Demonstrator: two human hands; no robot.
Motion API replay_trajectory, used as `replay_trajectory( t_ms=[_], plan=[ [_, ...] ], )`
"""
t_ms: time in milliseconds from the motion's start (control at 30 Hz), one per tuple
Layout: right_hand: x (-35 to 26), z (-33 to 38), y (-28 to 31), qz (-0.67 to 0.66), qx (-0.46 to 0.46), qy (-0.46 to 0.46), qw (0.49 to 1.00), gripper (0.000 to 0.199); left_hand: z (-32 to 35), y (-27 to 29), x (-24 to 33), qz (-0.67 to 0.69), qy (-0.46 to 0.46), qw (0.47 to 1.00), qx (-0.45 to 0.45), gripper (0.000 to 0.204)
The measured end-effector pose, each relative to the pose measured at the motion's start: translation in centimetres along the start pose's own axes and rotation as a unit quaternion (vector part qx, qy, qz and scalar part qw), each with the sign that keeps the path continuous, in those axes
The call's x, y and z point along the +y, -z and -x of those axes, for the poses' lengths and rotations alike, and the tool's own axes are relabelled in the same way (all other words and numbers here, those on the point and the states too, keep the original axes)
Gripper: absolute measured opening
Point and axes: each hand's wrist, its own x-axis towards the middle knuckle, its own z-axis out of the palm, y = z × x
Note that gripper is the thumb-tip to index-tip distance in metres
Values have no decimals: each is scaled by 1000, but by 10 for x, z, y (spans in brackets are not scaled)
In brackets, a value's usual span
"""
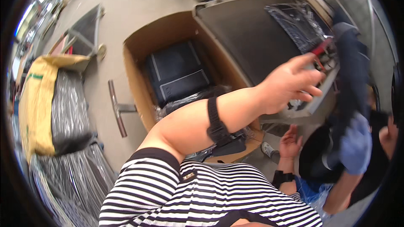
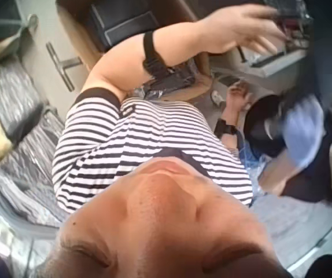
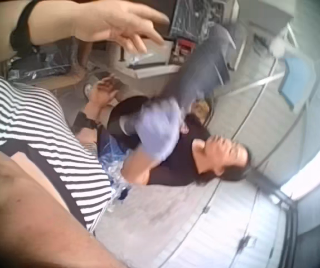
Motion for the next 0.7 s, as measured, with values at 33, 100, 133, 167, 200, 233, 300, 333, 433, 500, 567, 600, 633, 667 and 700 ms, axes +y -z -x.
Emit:
replay_trajectory(
  t_ms=[33, 100, 133, 167, 200, 233, 300, 333, 433, 500, 567, 600, 633, 667, 700],
  plan=[
    [16, -11, 12, 68, -6, -73, 995, 50, -1, 13, -3, 4, 17, 999, -27, 76],
    [65, -20, 13, 219, 3, -182, 959, 45, 15, 58, -12, -102, 66, 990, -71, 65],
    [92, -27, -1, 305, 20, -213, 928, 43, 28, 86, -20, -173, 88, 980, -49, 56],
    [114, -39, -10, 310, 23, -229, 922, 43, 46, 124, -40, -274, 85, 958, -23, 55],
    [133, -54, -15, 357, -8, -256, 898, 41, 66, 160, -52, -322, 136, 937, 24, 54],
    [150, -67, -15, 400, -39, -284, 871, 41, 93, 202, -72, -372, 165, 911, 74, 55],
    [187, -112, -9, 416, -49, -324, 848, 40, 161, 291, -103, -412, 256, 833, 267, 57],
    [204, -137, 0, 429, -58, -345, 833, 40, 193, 325, -111, -427, 269, 787, 354, 57],
    [262, -208, 32, 443, -73, -378, 810, 38, 289, 400, -119, -321, 234, 717, 572, 59],
    [300, -249, 52, 454, -53, -379, 804, 36, 333, 428, -120, -87, 162, 695, 695, 48],
    [346, -282, 69, 477, -26, -374, 794, 36, 374, 450, -125, 47, 15, 654, 755, 46],
    [363, -299, 83, 493, -16, -362, 791, 39, 385, 461, -132, 64, -18, 642, 764, 49],
    [377, -317, 99, 510, -8, -346, 787, 42, 390, 475, -138, 81, -51, 631, 770, 52],
    [383, -340, 115, 515, 1, -346, 784, 42, 386, 491, -146, 89, -44, 631, 770, 52],
    [384, -364, 133, 556, 0, -304, 774, 49, 377, 508, -152, 44, -65, 596, 799, 56]
  ],
)
